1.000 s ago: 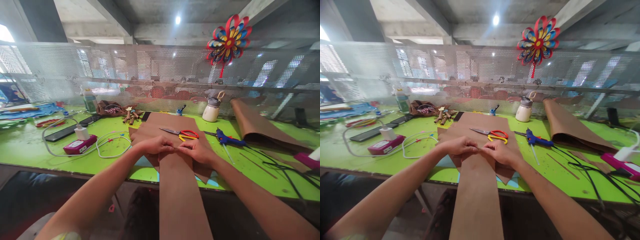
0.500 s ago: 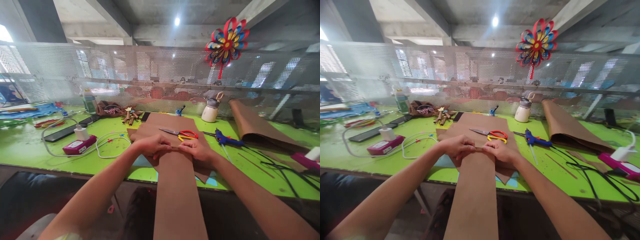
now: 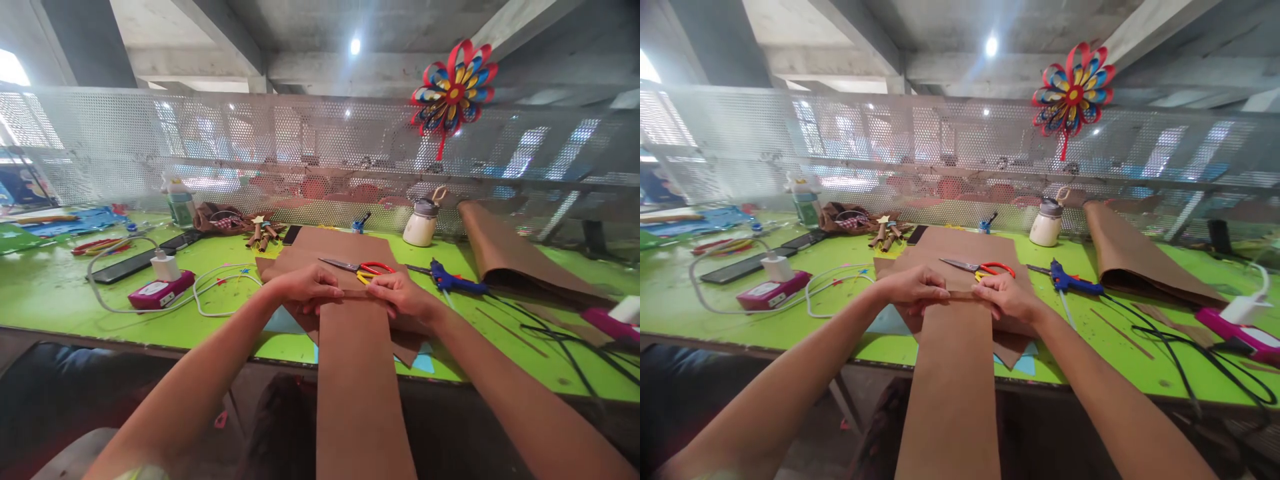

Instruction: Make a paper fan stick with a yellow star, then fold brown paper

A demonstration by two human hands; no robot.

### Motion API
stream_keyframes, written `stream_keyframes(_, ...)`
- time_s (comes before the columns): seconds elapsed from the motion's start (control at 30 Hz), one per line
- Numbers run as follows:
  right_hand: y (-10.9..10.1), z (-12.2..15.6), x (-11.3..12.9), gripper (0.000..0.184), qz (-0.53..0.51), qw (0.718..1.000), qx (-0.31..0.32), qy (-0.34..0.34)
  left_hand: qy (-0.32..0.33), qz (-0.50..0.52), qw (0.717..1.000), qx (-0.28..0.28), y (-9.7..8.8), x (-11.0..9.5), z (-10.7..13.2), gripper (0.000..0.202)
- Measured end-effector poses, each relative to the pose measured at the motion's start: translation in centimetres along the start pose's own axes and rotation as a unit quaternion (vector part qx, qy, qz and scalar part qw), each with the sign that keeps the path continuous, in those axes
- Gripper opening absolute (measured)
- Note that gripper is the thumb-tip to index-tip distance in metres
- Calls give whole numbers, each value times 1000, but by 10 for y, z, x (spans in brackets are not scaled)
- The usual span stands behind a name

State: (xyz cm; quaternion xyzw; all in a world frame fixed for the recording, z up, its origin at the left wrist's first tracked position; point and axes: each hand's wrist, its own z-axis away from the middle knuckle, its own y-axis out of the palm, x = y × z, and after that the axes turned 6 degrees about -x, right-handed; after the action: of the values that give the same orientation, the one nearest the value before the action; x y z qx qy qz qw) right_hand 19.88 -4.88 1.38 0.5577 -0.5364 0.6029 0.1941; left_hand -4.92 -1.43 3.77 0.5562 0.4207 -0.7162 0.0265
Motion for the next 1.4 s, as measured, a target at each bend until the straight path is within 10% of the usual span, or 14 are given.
stream_keyframes(0.47, 27, 1, 5, 39, 66, 997, -18, -30, 100, -152, 982, -54, 21, -5, -12, 37)
stream_keyframes(1.4, 2, 0, -5, 34, -27, 996, -87, 23, 27, -76, 996, -44, 2, 5, -4, 39)
